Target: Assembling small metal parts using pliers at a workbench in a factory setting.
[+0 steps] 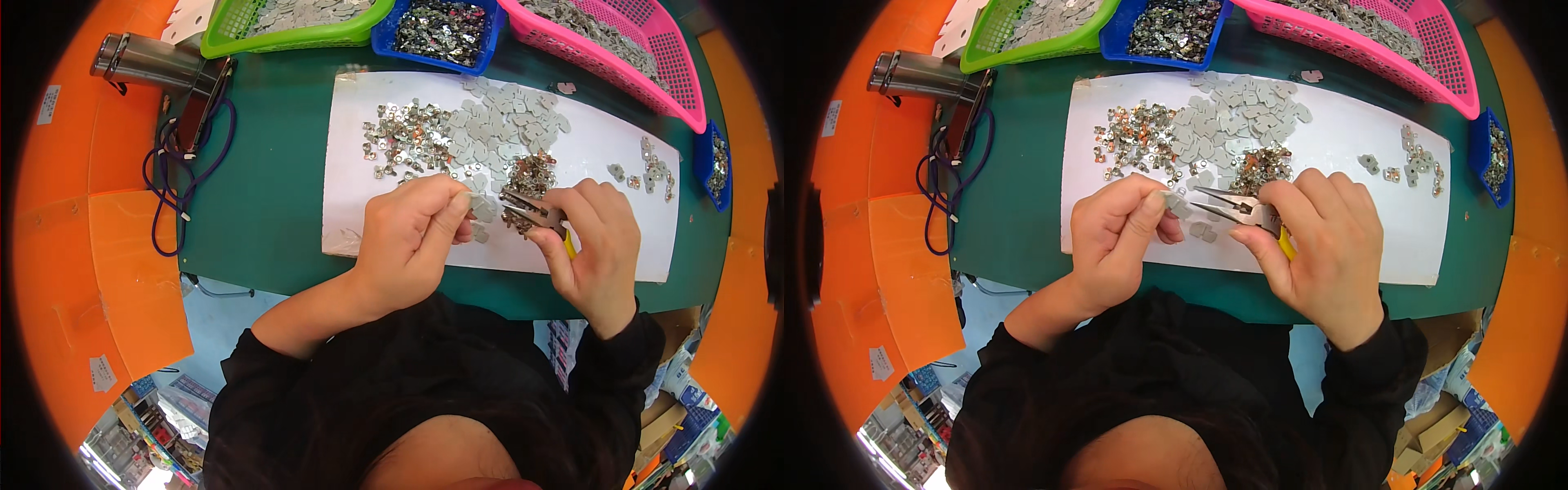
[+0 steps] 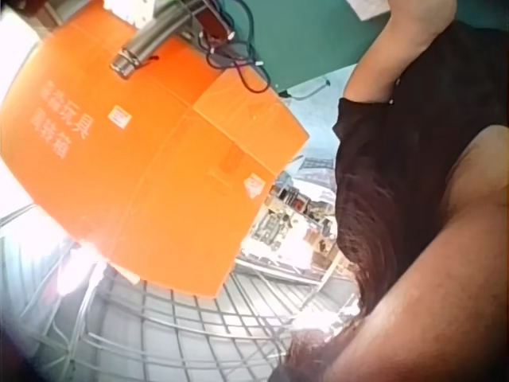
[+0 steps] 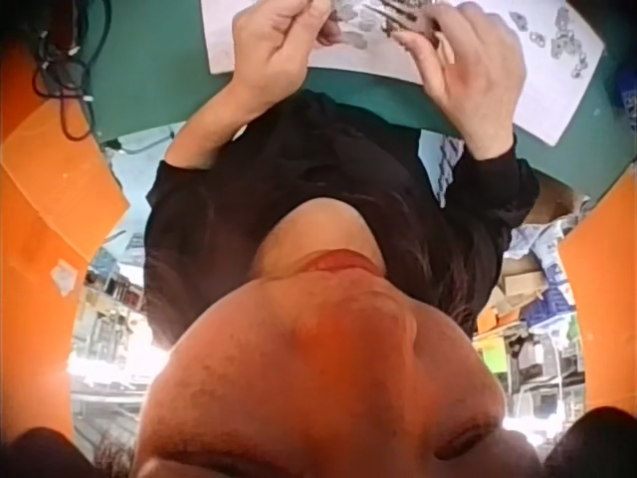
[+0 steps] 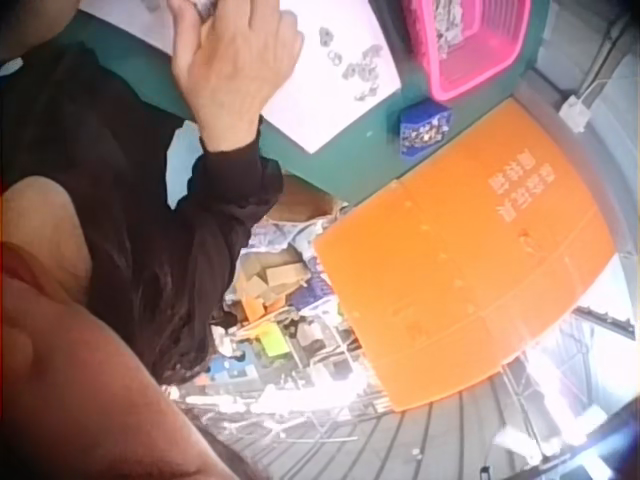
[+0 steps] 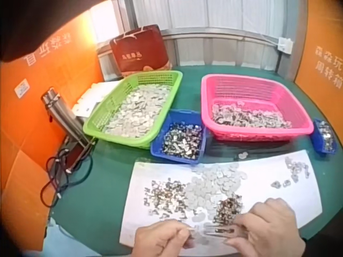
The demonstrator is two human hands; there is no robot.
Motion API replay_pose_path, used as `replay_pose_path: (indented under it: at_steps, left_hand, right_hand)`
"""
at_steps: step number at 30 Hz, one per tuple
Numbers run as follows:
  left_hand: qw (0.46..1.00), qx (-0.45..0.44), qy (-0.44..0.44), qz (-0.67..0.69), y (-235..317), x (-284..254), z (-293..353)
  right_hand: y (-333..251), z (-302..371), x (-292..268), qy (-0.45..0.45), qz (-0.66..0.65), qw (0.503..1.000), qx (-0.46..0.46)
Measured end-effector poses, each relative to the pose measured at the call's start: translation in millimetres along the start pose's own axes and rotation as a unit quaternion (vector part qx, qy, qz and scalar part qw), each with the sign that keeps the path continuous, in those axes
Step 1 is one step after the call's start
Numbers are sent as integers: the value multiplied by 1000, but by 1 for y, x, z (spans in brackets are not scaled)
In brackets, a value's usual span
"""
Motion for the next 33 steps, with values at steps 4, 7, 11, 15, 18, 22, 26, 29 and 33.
replay_pose_path:
  at_steps: [4, 7, 11, 15, 18, 22, 26, 29, 33]
  left_hand:
    - [999, -20, -7, -26, 0, 4, 2]
    - [999, -33, -11, -37, 1, 5, 3]
    - [997, -79, -14, -13, -5, 7, 5]
    - [998, -48, -11, -46, -1, 7, 4]
    - [997, -43, -8, -62, 0, 7, 6]
    - [982, -154, -24, 111, -14, 11, 10]
    - [943, -263, -73, 188, -28, 19, 14]
    - [970, -197, -49, 132, -28, 19, 8]
    - [999, 9, -24, -47, -3, 10, 0]
  right_hand:
    - [-8, -3, -3, 4, 49, 998, -40]
    - [-14, -4, -5, 1, 99, 993, -60]
    - [-20, -4, -6, -3, 169, 983, -78]
    - [-21, -5, -6, -19, 173, 980, -91]
    - [-22, -3, -4, -23, 209, 972, -106]
    - [-30, -1, -12, 18, 239, 959, -150]
    - [-38, 1, -15, 35, 303, 937, -171]
    - [-42, -4, -18, 34, 352, 920, -169]
    - [-25, -11, -19, -18, 106, 986, -124]
Point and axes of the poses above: each hand's wrist, its own z-axis away from the middle knuckle, its own x-axis out of the palm, y = z × x, the point moved 9 cm from there along -z, towards the middle knuckle, and after that the axes turned 1 degree about z, right-handed, at the moved point
